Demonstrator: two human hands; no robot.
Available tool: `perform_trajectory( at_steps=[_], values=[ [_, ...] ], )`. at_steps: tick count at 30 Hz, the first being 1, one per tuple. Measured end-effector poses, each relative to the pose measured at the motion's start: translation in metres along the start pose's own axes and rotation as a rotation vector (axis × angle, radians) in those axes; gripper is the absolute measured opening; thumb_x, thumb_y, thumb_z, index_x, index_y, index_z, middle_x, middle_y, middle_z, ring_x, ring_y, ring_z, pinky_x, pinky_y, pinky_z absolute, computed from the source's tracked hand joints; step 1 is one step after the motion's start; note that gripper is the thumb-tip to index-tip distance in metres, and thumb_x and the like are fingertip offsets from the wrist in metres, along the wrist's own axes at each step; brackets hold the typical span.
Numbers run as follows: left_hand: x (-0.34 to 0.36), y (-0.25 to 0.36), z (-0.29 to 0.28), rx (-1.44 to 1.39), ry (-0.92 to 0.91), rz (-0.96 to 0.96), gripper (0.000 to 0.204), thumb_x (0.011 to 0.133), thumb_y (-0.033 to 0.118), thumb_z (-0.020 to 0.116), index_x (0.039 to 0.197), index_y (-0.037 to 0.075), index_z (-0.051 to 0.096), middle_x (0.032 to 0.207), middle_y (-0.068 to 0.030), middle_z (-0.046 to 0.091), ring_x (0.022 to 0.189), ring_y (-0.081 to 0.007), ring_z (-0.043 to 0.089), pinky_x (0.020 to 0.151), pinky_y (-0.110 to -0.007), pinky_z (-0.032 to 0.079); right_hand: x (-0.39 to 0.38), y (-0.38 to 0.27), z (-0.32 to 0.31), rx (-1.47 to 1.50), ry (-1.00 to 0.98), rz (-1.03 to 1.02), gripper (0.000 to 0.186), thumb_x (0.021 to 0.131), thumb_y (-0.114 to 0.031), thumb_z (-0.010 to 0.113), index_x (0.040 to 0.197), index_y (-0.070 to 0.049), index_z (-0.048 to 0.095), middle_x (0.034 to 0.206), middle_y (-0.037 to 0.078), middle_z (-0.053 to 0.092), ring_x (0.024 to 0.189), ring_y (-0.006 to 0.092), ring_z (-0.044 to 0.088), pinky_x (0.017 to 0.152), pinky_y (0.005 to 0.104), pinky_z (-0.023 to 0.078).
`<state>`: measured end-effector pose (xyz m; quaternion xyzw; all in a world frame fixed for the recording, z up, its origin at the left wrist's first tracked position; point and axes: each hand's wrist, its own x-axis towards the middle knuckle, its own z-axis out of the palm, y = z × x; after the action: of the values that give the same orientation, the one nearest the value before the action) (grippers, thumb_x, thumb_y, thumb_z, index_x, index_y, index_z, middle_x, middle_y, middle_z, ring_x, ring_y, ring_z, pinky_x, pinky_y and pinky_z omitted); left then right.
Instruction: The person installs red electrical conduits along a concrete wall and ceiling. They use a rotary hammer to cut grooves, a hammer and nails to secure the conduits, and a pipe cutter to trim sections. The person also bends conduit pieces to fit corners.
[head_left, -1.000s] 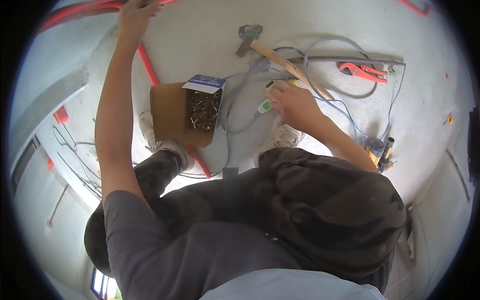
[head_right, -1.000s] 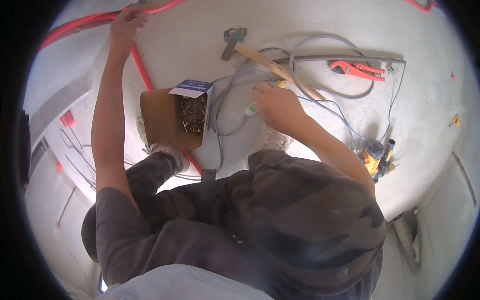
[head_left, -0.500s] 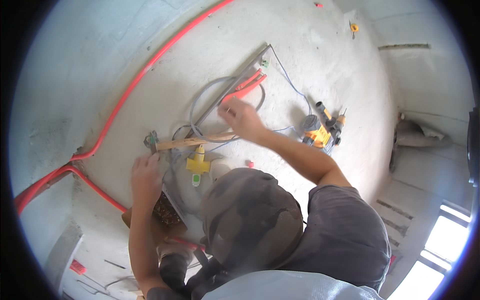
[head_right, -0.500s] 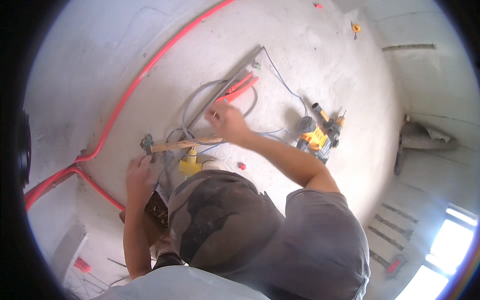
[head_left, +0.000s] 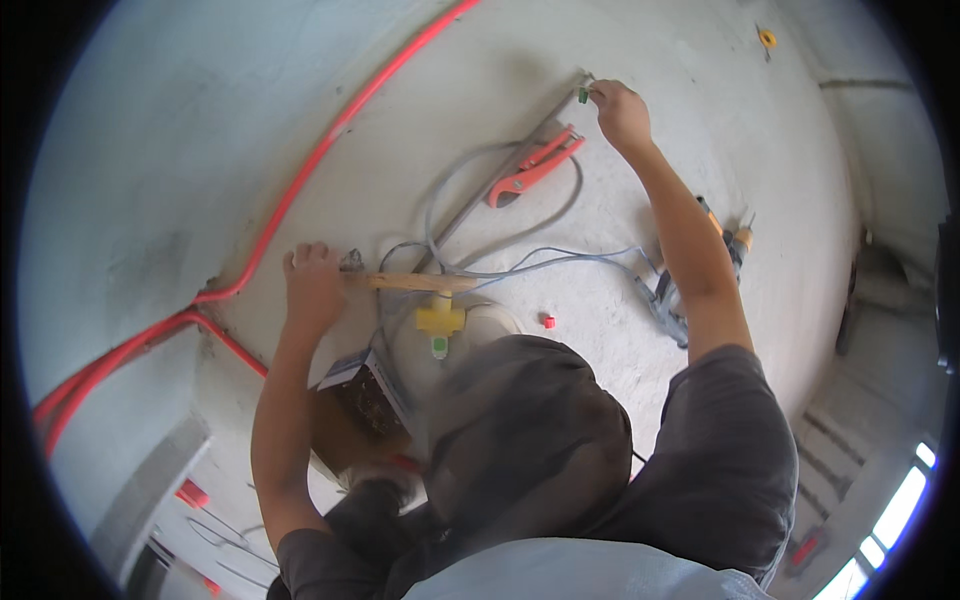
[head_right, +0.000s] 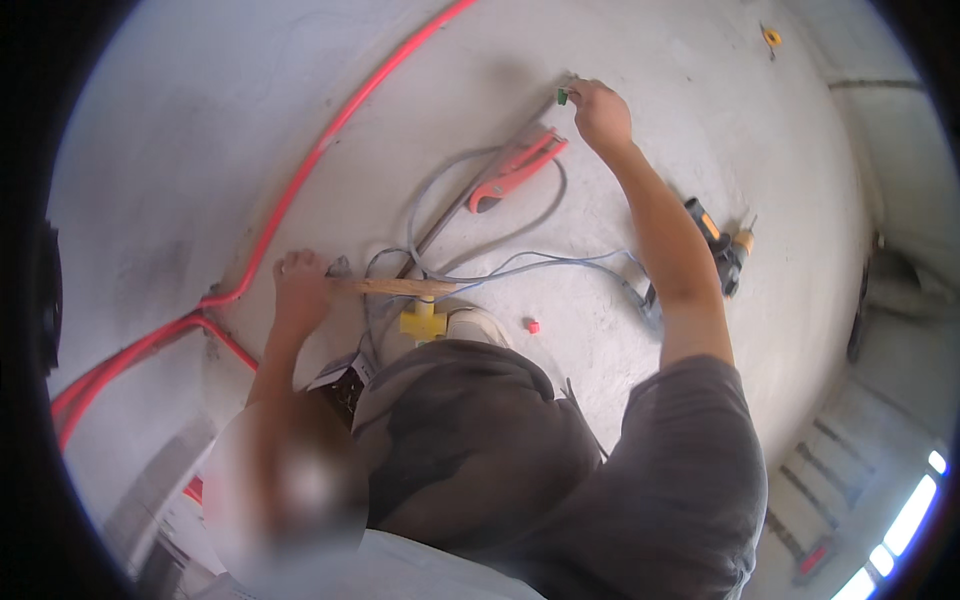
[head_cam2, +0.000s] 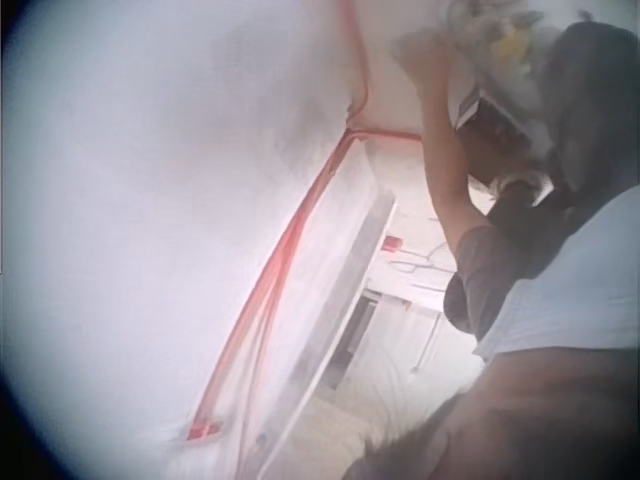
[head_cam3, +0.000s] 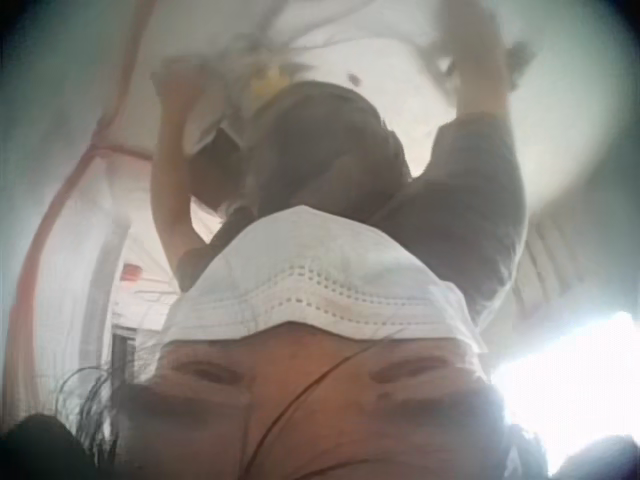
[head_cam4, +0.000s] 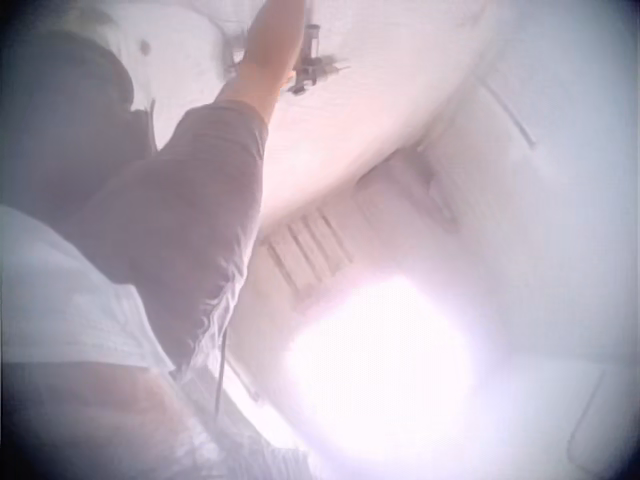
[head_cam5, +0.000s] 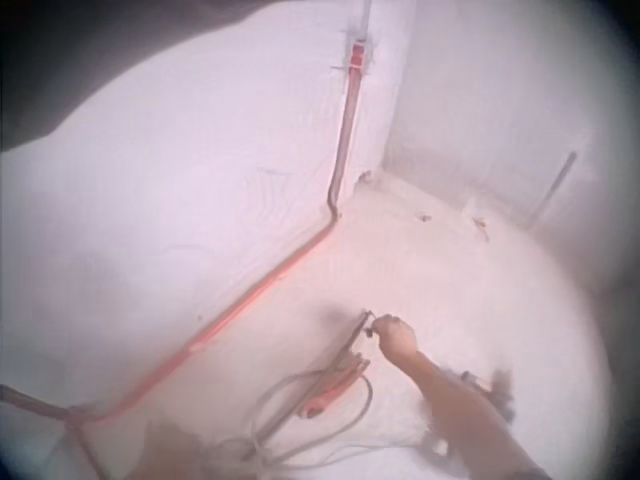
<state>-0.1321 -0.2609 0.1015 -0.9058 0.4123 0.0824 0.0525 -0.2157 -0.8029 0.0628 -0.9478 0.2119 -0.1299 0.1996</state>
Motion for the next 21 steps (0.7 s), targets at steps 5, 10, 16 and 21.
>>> perform_trajectory(
  at_steps=[5, 10, 16, 21],
  values=[
    [0.016, 0.019, -0.054, -1.21, 0.175, -0.277, 0.048, 0.086, 0.018, 0.075, 0.129, 0.002, 0.062, 0.119, -0.0105, 0.064, 0.104, -0.0221, 0.065, 0.089, -0.037, 0.054, -0.033, -0.182, 0.01, 0.964, -0.544, 0.128, 0.021, 0.096, -0.009, 0.066, 0.115, 0.0, 0.067, 0.088, 0.004, 0.07, 0.075, 0.0106, 0.065, 0.065, 0.0249, 0.05],
    [0.007, 0.023, -0.036, -1.794, 0.336, -0.583, 0.03, 0.095, 0.017, 0.07, 0.117, -0.003, 0.067, 0.103, -0.0078, 0.07, 0.089, -0.0131, 0.066, 0.079, -0.029, 0.055, -0.071, -0.3, 0.093, 1.209, -0.884, 0.038, 0.016, 0.096, -0.008, 0.066, 0.11, -0.001, 0.064, 0.09, 0.007, 0.07, 0.078, 0.0132, 0.068, 0.069, 0.0269, 0.054],
    [-0.053, -0.026, 0.0, -1.636, 0.386, -0.784, 0.012, 0.094, 0.007, 0.068, 0.1, -0.003, 0.072, 0.082, -0.0063, 0.07, 0.071, -0.0127, 0.065, 0.068, -0.029, 0.055, -0.096, -0.371, 0.127, 1.164, -1.211, 0.071, 0.023, 0.096, -0.022, 0.07, 0.105, -0.002, 0.062, 0.092, 0.01, 0.071, 0.077, 0.0169, 0.07, 0.071, 0.031, 0.057],
    [-0.09, -0.063, 0.01, -1.525, 0.25, -0.802, 0.009, 0.091, 0.0, 0.066, 0.095, -0.005, 0.073, 0.077, -0.007, 0.068, 0.065, -0.0137, 0.064, 0.058, -0.03, 0.052, -0.103, -0.402, 0.171, 1.093, -1.657, 0.387, 0.027, 0.093, -0.03, 0.075, 0.102, -0.007, 0.063, 0.097, 0.016, 0.073, 0.078, 0.0197, 0.071, 0.07, 0.0322, 0.055]
  ],
)
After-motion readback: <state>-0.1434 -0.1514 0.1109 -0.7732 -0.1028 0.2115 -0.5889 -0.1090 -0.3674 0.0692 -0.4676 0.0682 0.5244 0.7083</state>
